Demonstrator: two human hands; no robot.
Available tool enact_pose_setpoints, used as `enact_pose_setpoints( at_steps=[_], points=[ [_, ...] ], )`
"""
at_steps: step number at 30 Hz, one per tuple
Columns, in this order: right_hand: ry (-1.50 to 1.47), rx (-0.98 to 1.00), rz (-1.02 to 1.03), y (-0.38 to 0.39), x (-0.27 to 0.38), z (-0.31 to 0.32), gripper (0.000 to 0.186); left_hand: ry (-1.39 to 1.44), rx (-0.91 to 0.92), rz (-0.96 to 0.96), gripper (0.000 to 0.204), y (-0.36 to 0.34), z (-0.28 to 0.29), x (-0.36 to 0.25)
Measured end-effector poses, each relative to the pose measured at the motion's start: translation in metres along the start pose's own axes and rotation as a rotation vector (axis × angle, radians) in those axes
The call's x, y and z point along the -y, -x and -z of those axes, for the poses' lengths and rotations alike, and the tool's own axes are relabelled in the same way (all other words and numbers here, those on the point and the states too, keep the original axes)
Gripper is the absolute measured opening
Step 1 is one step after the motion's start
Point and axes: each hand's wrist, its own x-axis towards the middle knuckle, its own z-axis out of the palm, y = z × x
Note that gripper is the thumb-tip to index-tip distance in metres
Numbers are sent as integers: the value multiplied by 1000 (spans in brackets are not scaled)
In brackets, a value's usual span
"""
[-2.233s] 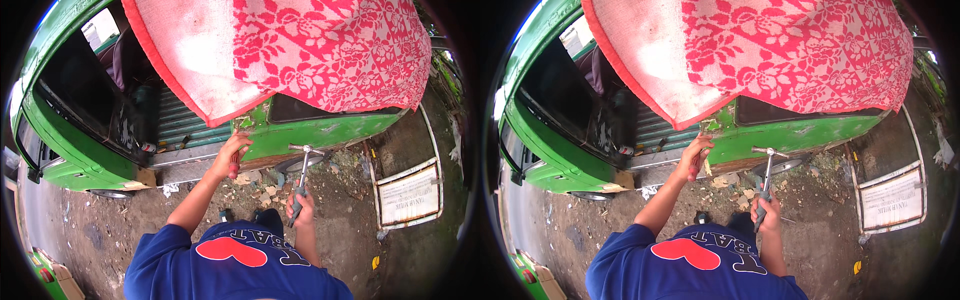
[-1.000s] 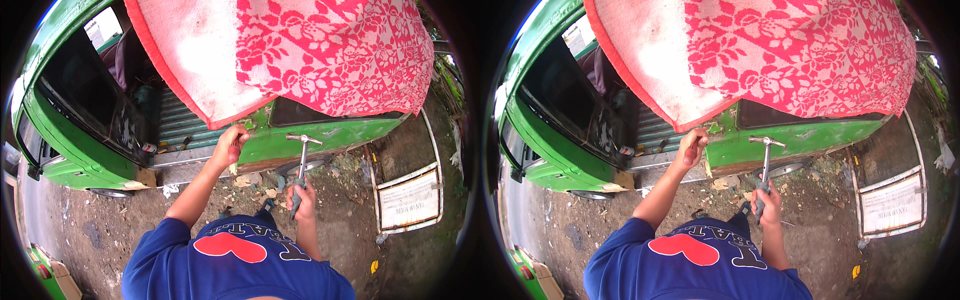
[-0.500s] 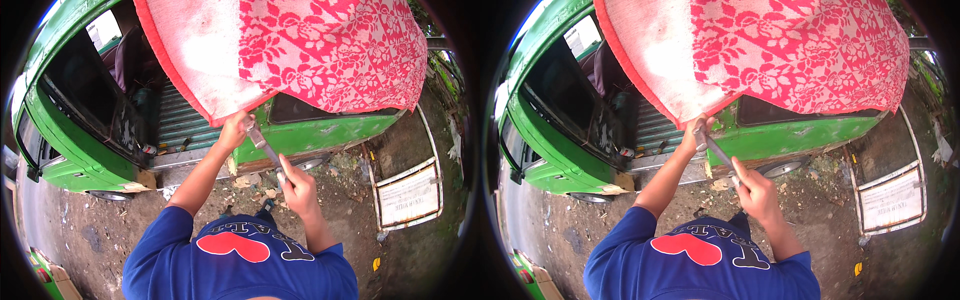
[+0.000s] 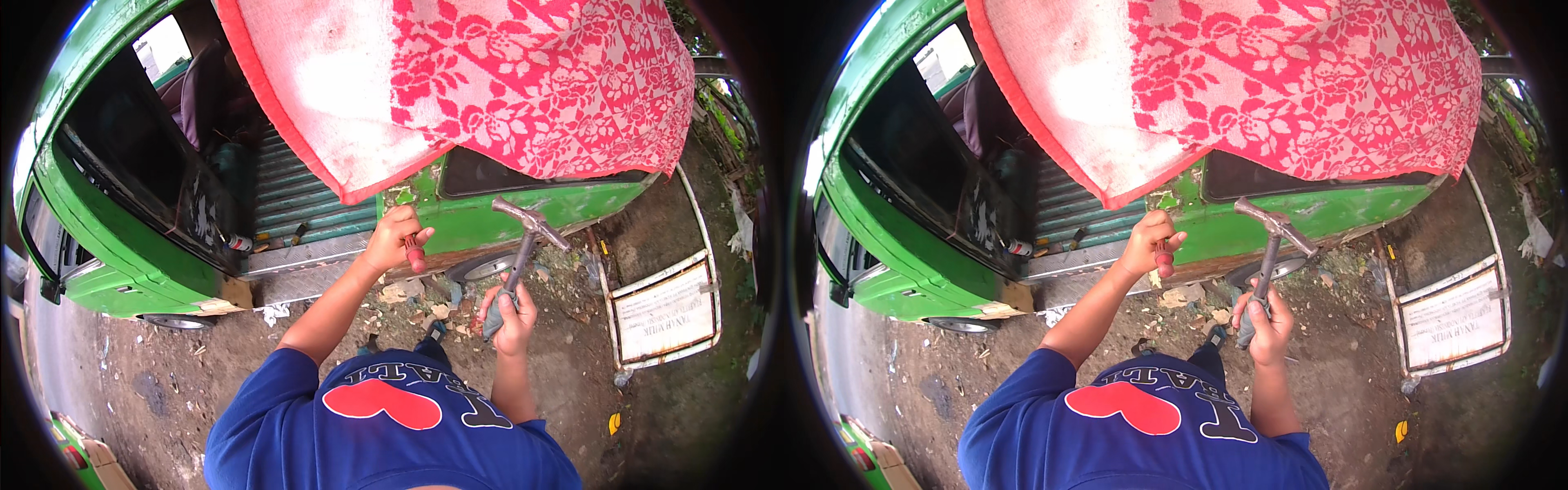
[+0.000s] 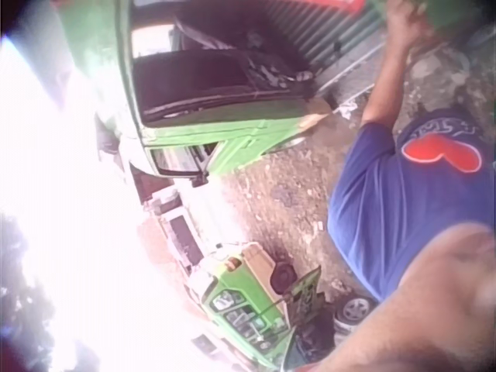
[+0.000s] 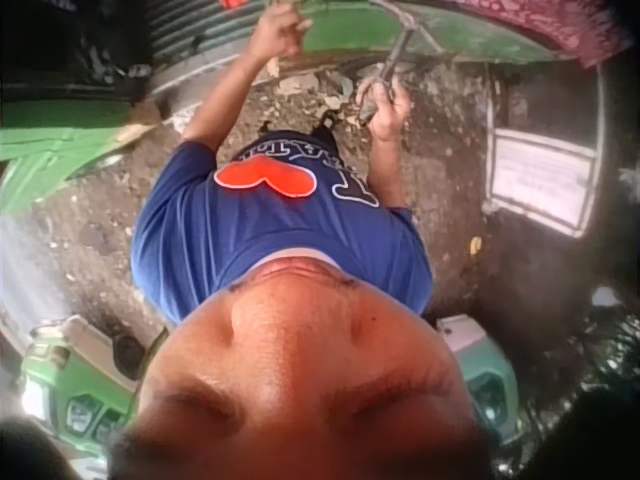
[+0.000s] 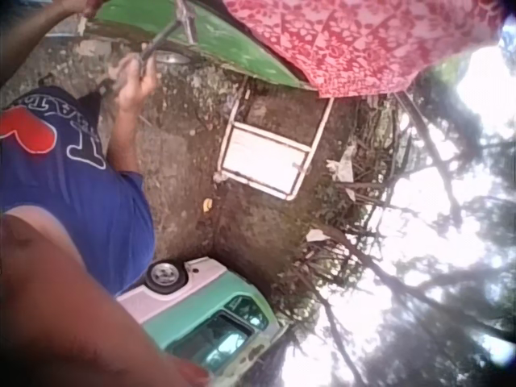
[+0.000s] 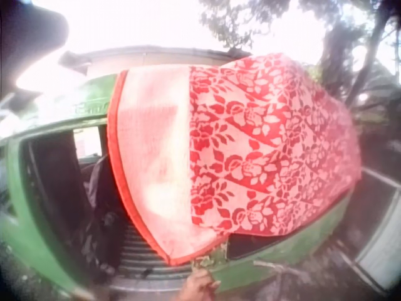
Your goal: The person uses a hammer and a metal punch to repeatedly tap and adjust a small area on the side panel of a green three-wheeled vehicle. The person holds the punch against the panel and strikes it with the hammer throughout the clip.
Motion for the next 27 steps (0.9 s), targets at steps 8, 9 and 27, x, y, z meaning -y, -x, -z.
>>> enact_pose_setpoints(
  at_steps=[8, 9, 27],
  points=[
    [-7, -16, -82, 8, -8, 9, 37, -67, -19, 2, 36, -11, 3, 3],
    [-2, -11, -79, 8, -8, 9, 37, -64, -18, 0, 36, -11, 3, 5],
    [202, -28, 3, 9, -3, -1, 43, -12, 23, -13, 34, -19, 6, 11]
  ],
)
